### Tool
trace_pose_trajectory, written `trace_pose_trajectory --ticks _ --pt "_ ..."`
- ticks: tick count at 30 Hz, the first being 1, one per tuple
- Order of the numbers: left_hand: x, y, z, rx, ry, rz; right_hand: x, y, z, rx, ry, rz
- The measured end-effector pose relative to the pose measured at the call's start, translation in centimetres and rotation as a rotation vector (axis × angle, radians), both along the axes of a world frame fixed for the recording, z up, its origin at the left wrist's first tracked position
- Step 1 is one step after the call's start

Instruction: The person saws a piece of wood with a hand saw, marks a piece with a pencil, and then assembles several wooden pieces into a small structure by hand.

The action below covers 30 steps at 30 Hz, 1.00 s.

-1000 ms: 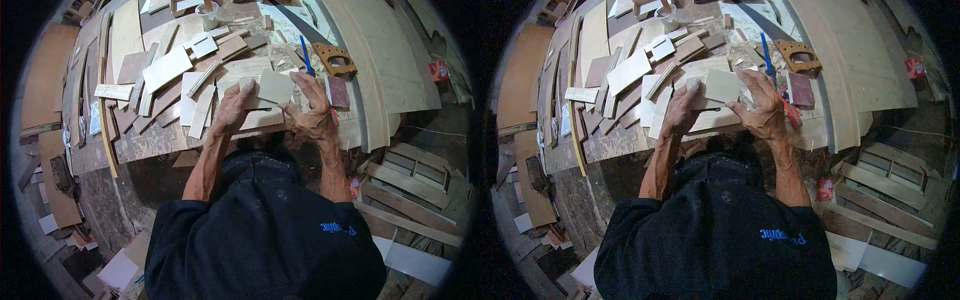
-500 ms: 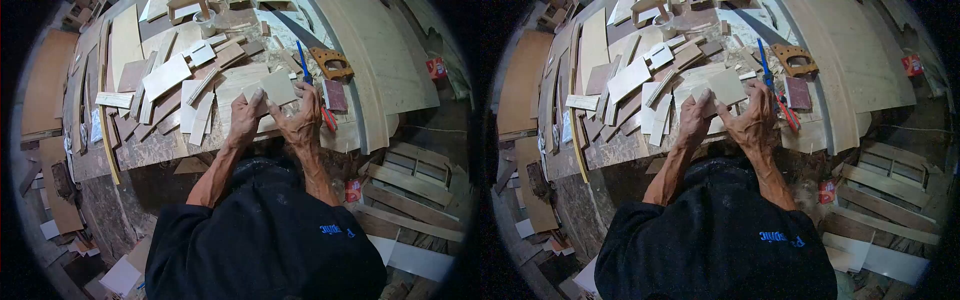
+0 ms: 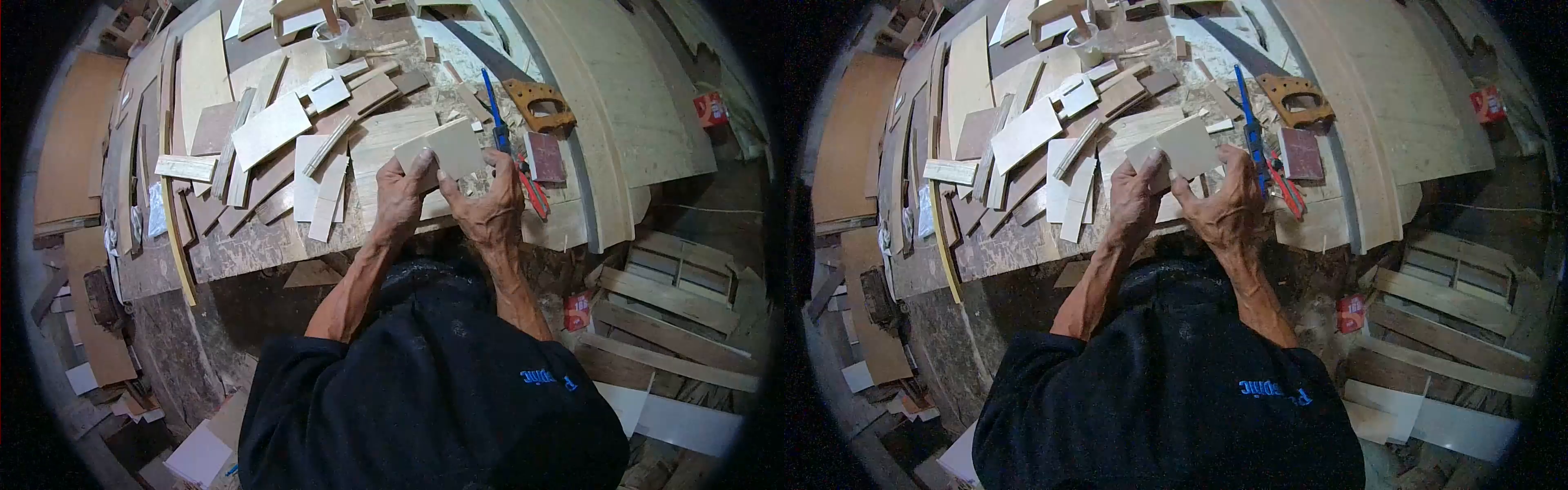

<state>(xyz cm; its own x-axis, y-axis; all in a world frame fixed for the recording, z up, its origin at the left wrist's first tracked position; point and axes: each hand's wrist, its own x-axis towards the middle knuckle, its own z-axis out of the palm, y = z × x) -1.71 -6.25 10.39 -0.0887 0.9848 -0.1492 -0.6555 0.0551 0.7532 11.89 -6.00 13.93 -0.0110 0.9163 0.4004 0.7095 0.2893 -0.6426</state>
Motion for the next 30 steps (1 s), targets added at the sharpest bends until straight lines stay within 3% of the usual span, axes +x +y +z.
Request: trace_pose_trajectory --ticks 20,23,26,27,30 --pt "0.6 -0.3 0.3 -0.078 0.124 0.077 0.4 -0.2 -0.1 -0.040 -0.019 0.013" --pt "-0.1 0.0 -0.2 -0.101 0.106 0.088 0.6 0.2 0.2 -0.135 0.264 0.104" --pt "-1.0 0.2 -0.5 -0.092 0.109 -0.017 1.3 1.6 0.1 -0.429 0.617 0.144" --pt "-1.0 0.3 -0.2 -0.087 0.050 -0.069 1.9 2.5 0.1 -0.501 0.482 0.191" --pt "-1.7 0.4 -0.4 -0.130 0.161 -0.161 2.1 2.8 0.7 -0.624 0.477 0.249"
